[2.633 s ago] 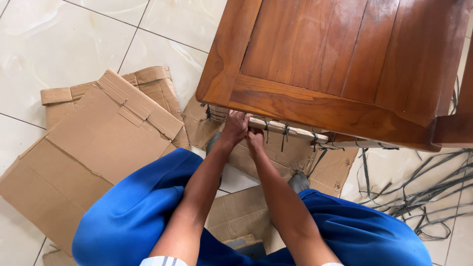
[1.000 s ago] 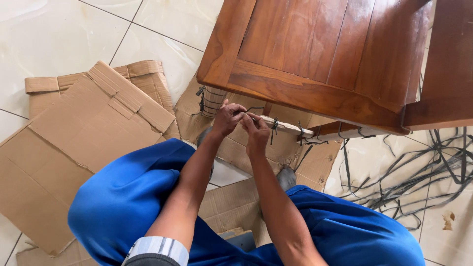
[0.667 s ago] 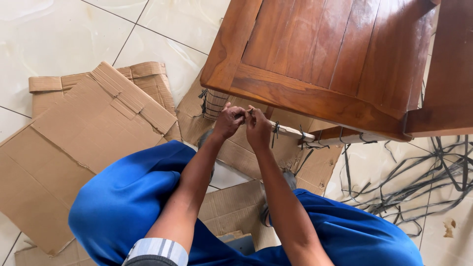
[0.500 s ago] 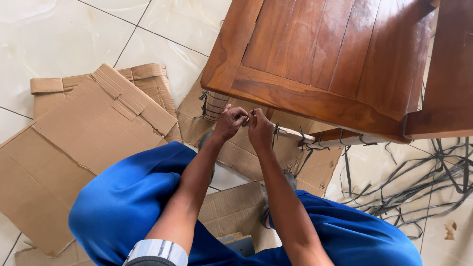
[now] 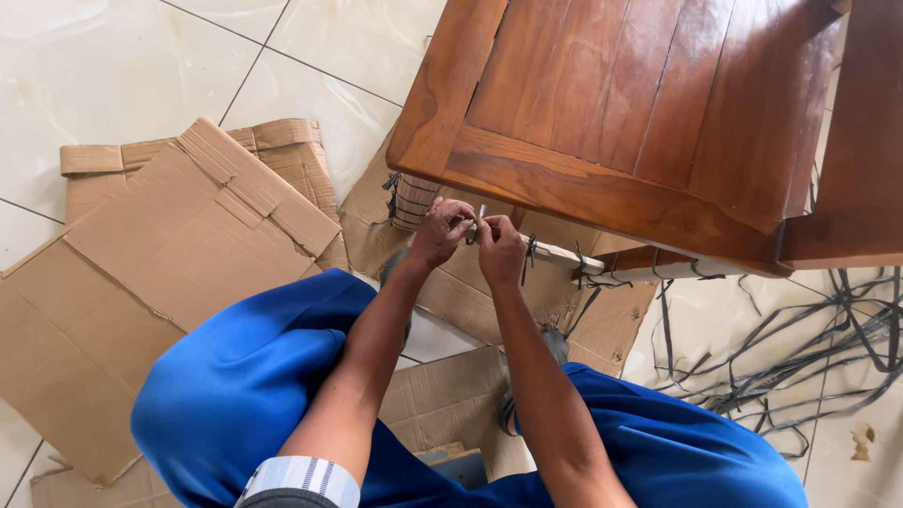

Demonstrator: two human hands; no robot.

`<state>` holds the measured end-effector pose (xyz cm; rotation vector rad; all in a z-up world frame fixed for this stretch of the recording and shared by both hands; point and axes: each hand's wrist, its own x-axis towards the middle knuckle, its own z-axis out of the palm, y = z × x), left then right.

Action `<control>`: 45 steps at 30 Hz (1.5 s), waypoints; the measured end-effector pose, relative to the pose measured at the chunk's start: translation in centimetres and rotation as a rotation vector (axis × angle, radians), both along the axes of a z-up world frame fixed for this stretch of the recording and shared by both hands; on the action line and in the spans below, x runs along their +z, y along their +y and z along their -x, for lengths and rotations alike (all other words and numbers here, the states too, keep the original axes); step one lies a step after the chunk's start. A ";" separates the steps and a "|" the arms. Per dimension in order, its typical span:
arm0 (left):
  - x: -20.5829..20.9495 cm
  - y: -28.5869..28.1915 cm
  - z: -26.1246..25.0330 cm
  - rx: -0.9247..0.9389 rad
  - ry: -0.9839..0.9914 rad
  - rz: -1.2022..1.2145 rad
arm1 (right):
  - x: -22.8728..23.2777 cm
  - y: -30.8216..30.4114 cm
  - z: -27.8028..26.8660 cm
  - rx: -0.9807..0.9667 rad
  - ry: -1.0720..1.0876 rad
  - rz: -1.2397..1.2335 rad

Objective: Wrapping cardboard around the legs of a wooden chair and securing them with plastic ties.

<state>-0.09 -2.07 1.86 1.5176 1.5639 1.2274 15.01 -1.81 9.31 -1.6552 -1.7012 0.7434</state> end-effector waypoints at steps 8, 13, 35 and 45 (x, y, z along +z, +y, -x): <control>1.4 -0.3 -0.2 0.000 -0.031 -0.037 | 1.5 -1.5 0.3 0.157 -0.002 -0.153; 1.2 -0.3 -0.1 -0.018 -0.046 -0.054 | -0.3 -0.9 -0.1 0.111 -0.021 -0.068; 2.4 0.0 -1.6 0.145 -0.232 0.104 | -2.8 1.4 0.1 -0.165 1.022 0.668; 3.5 0.8 -3.7 0.419 -0.151 0.056 | -3.7 -1.9 0.3 -0.137 0.979 0.528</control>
